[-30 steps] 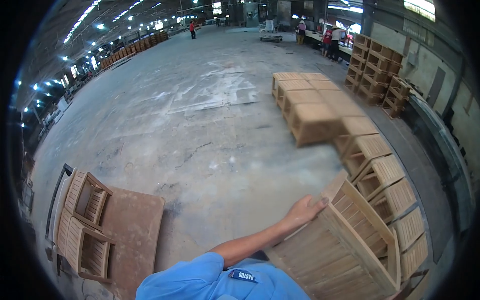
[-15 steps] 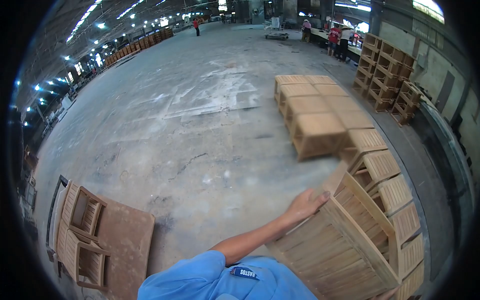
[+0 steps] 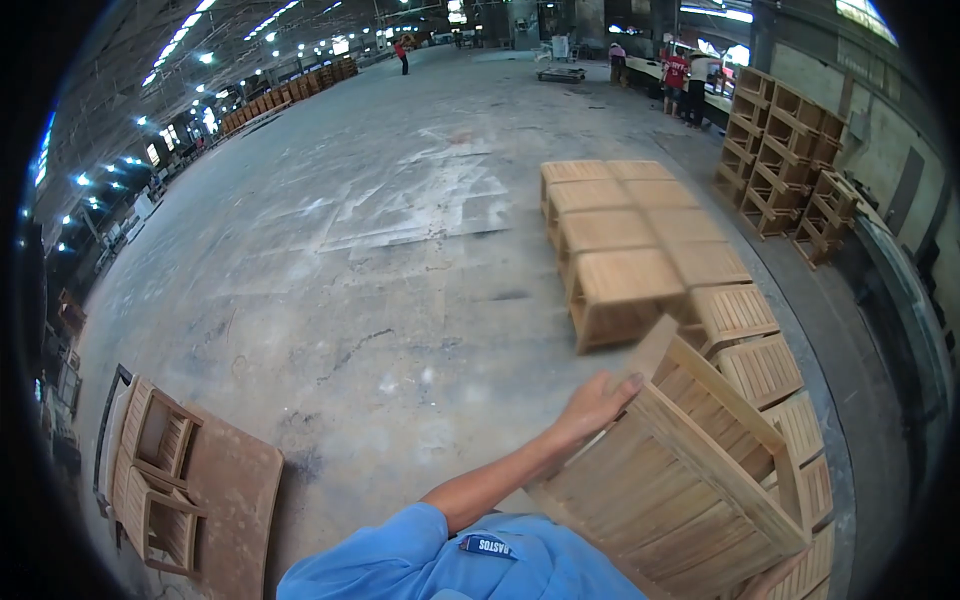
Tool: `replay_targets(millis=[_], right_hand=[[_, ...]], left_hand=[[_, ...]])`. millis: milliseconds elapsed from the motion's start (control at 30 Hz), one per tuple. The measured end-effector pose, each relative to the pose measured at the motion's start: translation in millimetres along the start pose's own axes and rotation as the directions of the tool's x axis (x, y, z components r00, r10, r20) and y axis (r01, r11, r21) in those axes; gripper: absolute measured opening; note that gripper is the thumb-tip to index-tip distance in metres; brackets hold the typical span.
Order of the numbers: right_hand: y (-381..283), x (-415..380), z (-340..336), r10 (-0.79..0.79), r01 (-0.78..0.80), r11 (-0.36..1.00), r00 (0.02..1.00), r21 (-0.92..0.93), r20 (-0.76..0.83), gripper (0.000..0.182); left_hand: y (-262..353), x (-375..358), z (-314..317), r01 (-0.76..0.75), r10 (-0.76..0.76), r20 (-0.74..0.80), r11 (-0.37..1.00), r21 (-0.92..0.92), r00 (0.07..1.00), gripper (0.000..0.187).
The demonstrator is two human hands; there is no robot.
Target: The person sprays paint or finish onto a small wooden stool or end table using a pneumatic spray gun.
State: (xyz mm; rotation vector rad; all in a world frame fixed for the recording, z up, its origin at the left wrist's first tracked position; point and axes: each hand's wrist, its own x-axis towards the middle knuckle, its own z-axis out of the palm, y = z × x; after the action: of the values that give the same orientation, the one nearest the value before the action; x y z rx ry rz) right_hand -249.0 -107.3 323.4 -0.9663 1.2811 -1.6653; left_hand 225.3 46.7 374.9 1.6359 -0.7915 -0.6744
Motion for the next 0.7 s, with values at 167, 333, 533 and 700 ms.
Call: replay_targets(millis=[167,333,533,700], right_hand=[[9.8,6.7,34.2,0.081,-0.08,0.996,0.997,0.03,-0.002,0.071],[13.3,2.2,70.8,0.161,-0.16,0.985,0.987,0.063,0.002,0.071],[25.4,22.2,81.8,0.228,-0.228,0.974,0.973,0.011,0.023,0.072],[39.4,41.5,80.1,0.271,-0.27,0.962,0.962,-0.04,0.038,0.073]], left_hand=[[2.6,23.9,1.9,0.042,-0.041,-0.024,0.998,0.047,0.999,0.086],[-3.0,37.4,7.4,0.044,-0.043,-0.078,0.999,0.01,0.996,0.086],[-10.1,44.4,8.6,0.095,-0.092,-0.098,0.995,0.03,0.991,0.087],[-12.7,48.5,11.9,0.121,-0.118,-0.085,0.992,0.031,0.989,0.087]])
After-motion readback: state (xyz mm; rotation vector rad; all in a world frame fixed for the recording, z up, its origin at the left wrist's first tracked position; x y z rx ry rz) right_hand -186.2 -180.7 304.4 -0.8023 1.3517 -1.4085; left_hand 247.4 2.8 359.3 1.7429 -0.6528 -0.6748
